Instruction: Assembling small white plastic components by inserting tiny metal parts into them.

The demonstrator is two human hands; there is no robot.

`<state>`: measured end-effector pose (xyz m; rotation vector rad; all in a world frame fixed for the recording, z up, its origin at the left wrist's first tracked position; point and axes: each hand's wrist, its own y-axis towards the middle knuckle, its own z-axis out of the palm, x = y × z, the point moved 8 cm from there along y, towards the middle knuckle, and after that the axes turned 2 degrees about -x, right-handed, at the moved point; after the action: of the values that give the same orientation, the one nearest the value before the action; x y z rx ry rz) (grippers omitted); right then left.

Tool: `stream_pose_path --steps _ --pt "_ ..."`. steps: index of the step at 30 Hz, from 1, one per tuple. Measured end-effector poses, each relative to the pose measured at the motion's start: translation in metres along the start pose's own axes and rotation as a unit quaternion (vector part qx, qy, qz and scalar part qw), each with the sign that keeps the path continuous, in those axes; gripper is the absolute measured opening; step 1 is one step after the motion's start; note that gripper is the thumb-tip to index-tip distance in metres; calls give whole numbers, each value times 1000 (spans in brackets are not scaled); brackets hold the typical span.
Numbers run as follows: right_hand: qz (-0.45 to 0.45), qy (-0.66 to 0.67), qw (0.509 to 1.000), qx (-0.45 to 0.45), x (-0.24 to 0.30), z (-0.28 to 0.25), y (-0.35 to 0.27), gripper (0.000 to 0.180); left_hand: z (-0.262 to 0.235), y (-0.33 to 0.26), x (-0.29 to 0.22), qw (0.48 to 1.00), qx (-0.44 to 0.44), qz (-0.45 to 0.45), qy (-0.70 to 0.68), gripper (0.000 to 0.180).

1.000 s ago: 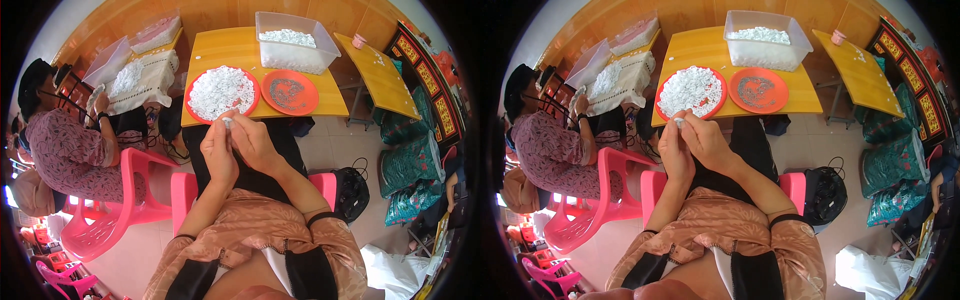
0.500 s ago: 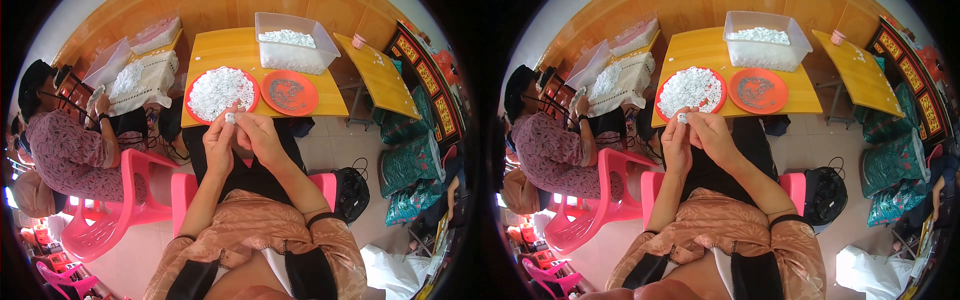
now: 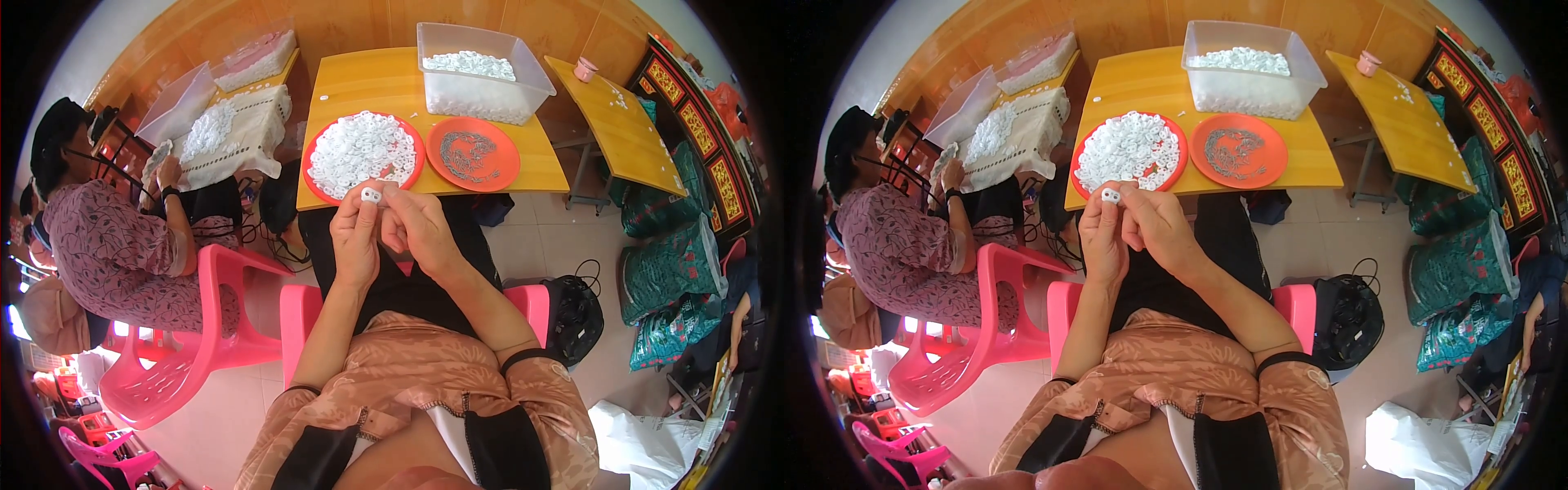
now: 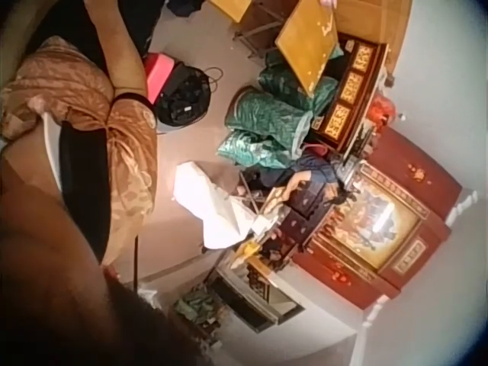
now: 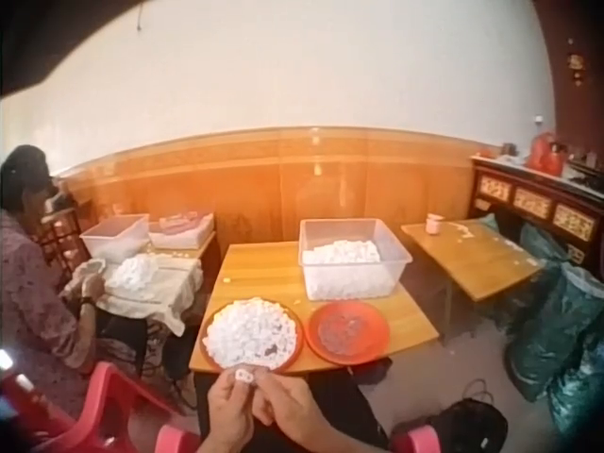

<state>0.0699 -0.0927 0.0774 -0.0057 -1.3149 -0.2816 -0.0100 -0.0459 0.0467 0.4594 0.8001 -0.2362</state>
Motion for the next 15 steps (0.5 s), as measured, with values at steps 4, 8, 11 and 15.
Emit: stream_pose_path --steps 4,8,11,15 --pt "-15 -20 1000 -4 6 -1 0 47 -2 0 1 1000 12 5 12 28" --pt "-19 -25 1000 1 5 -3 1 48 5 -1 1 1000 0 -4 18 27" --pt "-17 -22 1000 1 3 -4 2 47 6 -2 0 1000 0 -5 15 26" --pt "-27 -25 999 7 3 -1 2 43 5 -1 1 1000 10 -6 6 27"
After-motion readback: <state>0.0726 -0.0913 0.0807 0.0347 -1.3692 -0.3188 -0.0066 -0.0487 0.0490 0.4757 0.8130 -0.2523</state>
